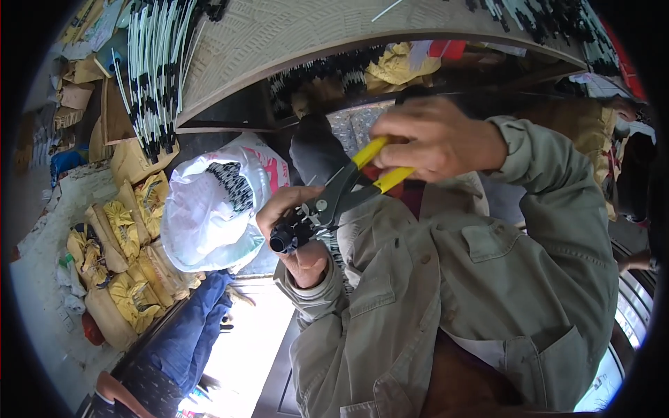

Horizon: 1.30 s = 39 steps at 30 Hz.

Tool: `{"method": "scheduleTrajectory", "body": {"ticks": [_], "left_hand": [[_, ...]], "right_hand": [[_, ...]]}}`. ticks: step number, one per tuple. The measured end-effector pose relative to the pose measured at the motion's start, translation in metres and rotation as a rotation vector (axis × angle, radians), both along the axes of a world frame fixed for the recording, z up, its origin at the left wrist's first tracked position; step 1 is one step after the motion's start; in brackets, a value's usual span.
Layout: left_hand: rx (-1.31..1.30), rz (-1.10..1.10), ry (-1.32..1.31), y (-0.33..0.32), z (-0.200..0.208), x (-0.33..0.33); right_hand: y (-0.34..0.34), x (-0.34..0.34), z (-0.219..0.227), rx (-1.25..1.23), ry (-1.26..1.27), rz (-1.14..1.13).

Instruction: Assembling white rods into bundles with black components using a crimping and cutting tool.

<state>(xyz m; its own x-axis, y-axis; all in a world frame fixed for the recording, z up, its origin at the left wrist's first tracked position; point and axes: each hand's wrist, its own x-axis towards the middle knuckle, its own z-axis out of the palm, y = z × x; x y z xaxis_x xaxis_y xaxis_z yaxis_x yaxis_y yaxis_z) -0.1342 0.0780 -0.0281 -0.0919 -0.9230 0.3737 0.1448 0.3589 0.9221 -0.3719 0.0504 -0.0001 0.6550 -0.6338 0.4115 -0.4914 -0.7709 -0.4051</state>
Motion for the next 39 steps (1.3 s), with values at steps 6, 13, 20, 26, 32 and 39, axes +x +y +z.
{"method": "scheduleTrajectory", "body": {"ticks": [6, 13, 20, 26, 32, 39], "left_hand": [[0.022, 0.039, -0.067, 0.013, -0.001, -0.003], [0.125, -0.133, -0.017, 0.014, 0.000, 0.005], [0.199, -0.165, 0.047, 0.014, 0.006, 0.005], [0.250, -0.220, -0.003, 0.010, 0.007, 0.010], [0.244, -0.252, 0.017, 0.005, 0.010, 0.008], [0.087, -0.084, -0.106, 0.001, 0.023, -0.002]], "right_hand": [[-0.004, -0.008, 0.044, -0.602, 0.375, -0.197], [-0.010, -0.001, 0.081, -0.690, 0.390, -0.177], [-0.017, -0.005, 0.097, -0.832, 0.660, -0.082], [-0.022, -0.005, 0.089, -0.662, 0.464, -0.062], [-0.021, -0.010, 0.085, -0.709, 0.619, 0.025], [-0.018, -0.011, 0.052, -0.370, 0.477, 0.065]]}}
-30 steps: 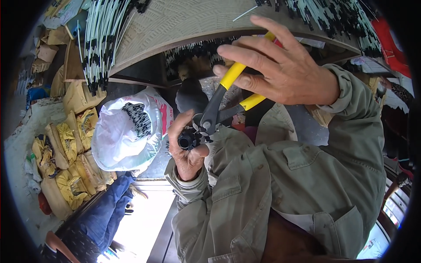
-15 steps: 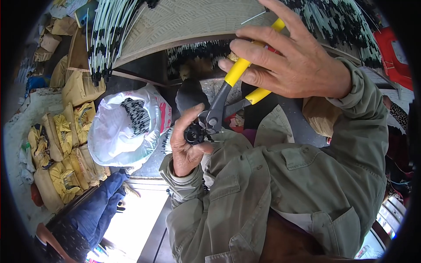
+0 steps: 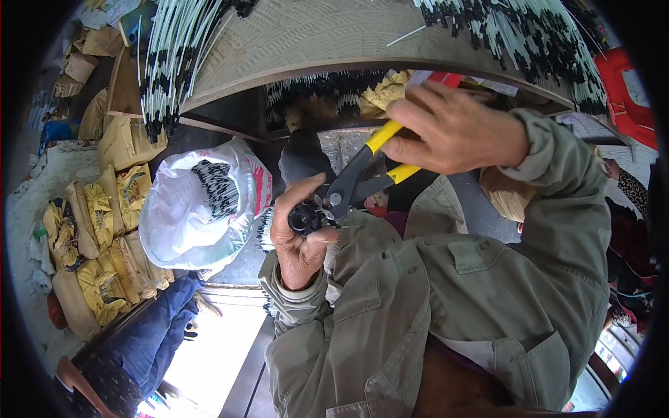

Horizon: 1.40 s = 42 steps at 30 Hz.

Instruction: Assembling white rods into bundles with black components using a crimping and cutting tool.

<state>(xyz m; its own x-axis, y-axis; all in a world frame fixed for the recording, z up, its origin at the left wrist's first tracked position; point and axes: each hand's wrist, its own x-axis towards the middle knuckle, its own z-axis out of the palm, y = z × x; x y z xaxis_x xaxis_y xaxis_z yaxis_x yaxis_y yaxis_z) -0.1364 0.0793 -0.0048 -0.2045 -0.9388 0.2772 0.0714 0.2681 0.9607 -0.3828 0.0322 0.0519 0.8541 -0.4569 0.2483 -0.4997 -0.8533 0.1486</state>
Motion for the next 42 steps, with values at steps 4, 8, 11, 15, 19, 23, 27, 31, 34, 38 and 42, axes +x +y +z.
{"method": "scheduleTrajectory", "body": {"ticks": [4, 8, 11, 15, 19, 23, 27, 31, 34, 38, 42], "left_hand": [[0.026, 0.026, 0.002, 0.001, 0.001, 0.002], [-0.026, -0.058, -0.068, -0.002, -0.007, 0.015], [0.157, -0.098, 0.098, 0.003, -0.013, 0.014], [0.119, -0.077, 0.100, 0.004, -0.010, 0.010], [0.052, -0.042, 0.096, 0.005, -0.007, 0.005], [0.036, -0.120, 0.057, 0.006, -0.009, 0.006], [0.058, -0.106, 0.014, 0.009, -0.007, 0.002], [0.105, -0.087, 0.022, 0.010, -0.003, -0.002], [0.098, -0.076, -0.018, 0.007, -0.004, 0.000], [-0.005, 0.053, 0.069, -0.004, -0.012, 0.007], [-0.093, 0.506, 0.060, -0.018, -0.004, 0.047]], "right_hand": [[0.012, 0.007, -0.023, 0.083, -0.125, -0.041], [0.009, 0.003, -0.013, 0.509, -0.218, 0.001], [0.000, -0.004, 0.001, 0.908, -0.292, 0.046], [-0.005, -0.007, 0.039, 1.420, -0.190, -0.036], [-0.005, -0.005, 0.047, 1.410, -0.055, -0.065], [-0.008, -0.005, 0.048, 1.214, 0.003, -0.007], [-0.011, -0.007, 0.054, 1.067, 0.070, 0.040], [-0.015, -0.003, 0.051, 1.070, 0.094, 0.062], [-0.012, 0.002, 0.040, 1.144, 0.068, -0.006], [-0.019, 0.004, 0.010, 1.144, -0.184, 0.010], [-0.062, -0.009, -0.014, 0.449, -0.151, -0.465]]}}
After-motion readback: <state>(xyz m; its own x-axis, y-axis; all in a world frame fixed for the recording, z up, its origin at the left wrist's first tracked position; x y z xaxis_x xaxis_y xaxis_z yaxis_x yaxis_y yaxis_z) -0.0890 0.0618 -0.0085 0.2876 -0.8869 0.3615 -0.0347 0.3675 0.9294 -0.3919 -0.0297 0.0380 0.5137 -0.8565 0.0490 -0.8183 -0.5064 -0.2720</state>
